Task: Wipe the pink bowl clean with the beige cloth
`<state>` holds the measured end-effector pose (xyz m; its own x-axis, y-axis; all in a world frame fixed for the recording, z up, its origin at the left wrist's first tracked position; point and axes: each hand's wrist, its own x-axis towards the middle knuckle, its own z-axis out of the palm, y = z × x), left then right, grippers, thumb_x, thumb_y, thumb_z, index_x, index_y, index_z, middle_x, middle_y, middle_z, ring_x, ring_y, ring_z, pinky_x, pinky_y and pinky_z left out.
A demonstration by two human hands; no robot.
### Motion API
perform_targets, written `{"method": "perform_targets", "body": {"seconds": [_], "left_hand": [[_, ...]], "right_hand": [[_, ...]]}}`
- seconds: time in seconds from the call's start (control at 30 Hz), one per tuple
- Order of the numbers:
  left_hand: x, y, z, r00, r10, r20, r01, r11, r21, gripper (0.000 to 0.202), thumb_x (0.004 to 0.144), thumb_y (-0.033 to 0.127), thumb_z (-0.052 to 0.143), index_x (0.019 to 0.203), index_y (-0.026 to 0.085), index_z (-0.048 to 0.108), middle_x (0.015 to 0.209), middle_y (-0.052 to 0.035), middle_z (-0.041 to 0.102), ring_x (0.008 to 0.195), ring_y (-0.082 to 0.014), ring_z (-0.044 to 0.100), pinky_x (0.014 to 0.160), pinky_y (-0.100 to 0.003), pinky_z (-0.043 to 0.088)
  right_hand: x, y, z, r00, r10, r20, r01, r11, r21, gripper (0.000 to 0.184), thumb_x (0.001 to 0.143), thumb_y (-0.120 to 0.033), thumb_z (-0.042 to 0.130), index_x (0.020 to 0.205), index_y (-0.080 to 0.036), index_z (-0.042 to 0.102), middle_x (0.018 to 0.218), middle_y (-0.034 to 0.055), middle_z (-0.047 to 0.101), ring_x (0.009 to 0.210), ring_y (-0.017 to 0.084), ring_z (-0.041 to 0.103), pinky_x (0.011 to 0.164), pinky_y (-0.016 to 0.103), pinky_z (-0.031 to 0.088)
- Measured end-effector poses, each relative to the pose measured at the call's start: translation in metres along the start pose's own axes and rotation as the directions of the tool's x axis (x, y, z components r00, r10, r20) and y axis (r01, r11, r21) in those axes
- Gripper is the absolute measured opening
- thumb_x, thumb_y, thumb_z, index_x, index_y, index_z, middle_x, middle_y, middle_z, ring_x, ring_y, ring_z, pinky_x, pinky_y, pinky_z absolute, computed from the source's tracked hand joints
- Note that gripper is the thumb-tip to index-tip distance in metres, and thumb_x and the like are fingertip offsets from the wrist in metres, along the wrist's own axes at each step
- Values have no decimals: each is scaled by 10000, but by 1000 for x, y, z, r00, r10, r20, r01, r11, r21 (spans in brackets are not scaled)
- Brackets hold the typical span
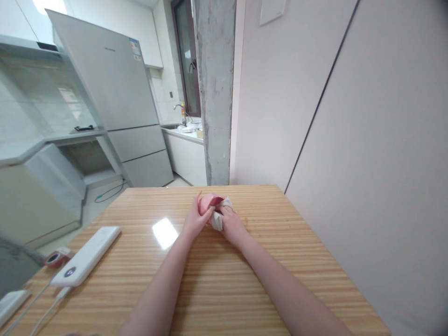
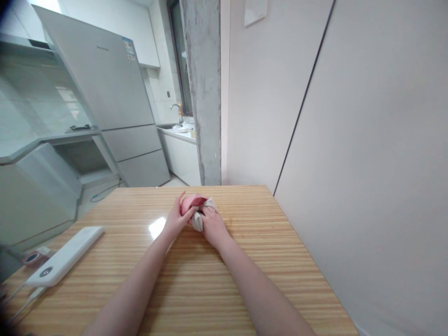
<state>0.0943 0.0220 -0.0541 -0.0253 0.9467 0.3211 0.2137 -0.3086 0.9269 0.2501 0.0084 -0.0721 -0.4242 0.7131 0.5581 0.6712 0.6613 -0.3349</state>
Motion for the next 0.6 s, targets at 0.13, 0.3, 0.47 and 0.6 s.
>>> {"method": "perform_targets", "body": {"seconds": [0.13, 0.3, 0.47, 0.6], "left_hand": [[-12, -1, 28, 994, -83, -71, 74, 991, -111, 836, 738, 400, 665, 1420, 178, 234, 1300, -151, 523, 1164, -251, 539, 1009, -384, 397], [-3, -6, 12, 992, -52, -111, 49, 998, -34, 565, 813, 381, 547, 1315, 171, 397, 1267, -129, 546, 1181, -251, 520, 1024, -407, 383], [4, -5, -4, 999, 21, 42, -24, 998, 62, 540, 762, 408, 606, 1241, 187, 489, 1203, -107, 593, 1130, -260, 557, 992, -408, 416], [-6, -8, 23, 998, -27, -59, 26, 1000, -17, 770, 751, 438, 629, 1384, 155, 293, 1299, -156, 518, 1179, -255, 526, 993, -397, 422]], "right_hand": [[-2, 4, 8, 987, 129, -90, -120, 988, 99, 367, 803, -74, 507, 1153, -154, 581, 1046, 109, 609, 1028, 225, 509, 908, 355, 453], [0, 0, 4, 1000, 4, 22, -6, 997, 82, 342, 767, -43, 544, 1080, -161, 615, 1023, 82, 619, 1007, 204, 526, 916, 327, 444], [0, -3, -1, 999, 20, 44, -16, 996, -92, 221, 866, -148, 518, 1045, -198, 637, 1078, 89, 626, 1052, 226, 522, 943, 405, 412], [-1, 2, 6, 991, 130, -34, -129, 991, 30, 234, 824, -102, 529, 1020, -169, 640, 982, 98, 633, 979, 212, 543, 881, 348, 457]]}}
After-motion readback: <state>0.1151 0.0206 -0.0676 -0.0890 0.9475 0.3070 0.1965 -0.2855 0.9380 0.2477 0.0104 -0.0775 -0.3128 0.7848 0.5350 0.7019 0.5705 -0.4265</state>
